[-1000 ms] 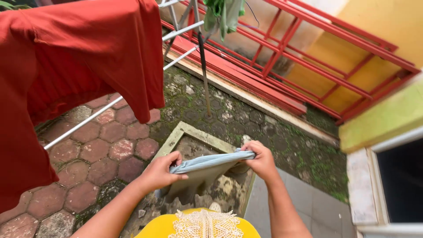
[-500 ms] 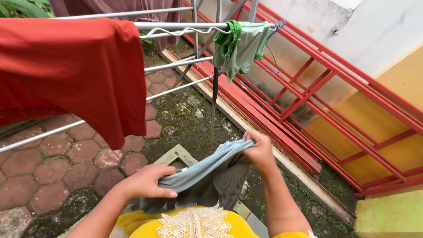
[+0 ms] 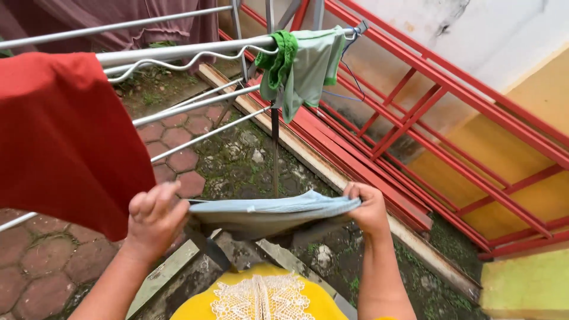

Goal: Hanging wet clothes on hangers and a metal gate to air dry.

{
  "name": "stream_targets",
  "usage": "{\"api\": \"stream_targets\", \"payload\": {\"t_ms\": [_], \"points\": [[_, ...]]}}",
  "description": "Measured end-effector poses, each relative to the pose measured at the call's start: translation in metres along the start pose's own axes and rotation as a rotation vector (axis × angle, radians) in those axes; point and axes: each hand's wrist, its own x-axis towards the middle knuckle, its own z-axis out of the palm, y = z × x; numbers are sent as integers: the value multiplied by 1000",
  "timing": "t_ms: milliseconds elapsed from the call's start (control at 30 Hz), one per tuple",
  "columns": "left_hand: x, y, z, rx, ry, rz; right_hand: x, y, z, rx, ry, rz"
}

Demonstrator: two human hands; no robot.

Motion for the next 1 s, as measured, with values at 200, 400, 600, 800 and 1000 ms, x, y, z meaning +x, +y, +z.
{"api": "stream_targets", "payload": {"t_ms": [200,400,600,800,1000], "points": [[-29,-24,102,-296,-321,-603,30,55,-26,-143,-141,57],[59,25,97,-1362,-141,-1184,124,87,-66,-30,-450,329],[134,68,97,-787,-456,-1076,315,184,-122,-38,257,-40],[159,86,116,-758,-417,-797,445,235,-138,-962,412,-335],[171,81,96,-662,-348,-1098,465,215,-172,-501,282,-300]]}}
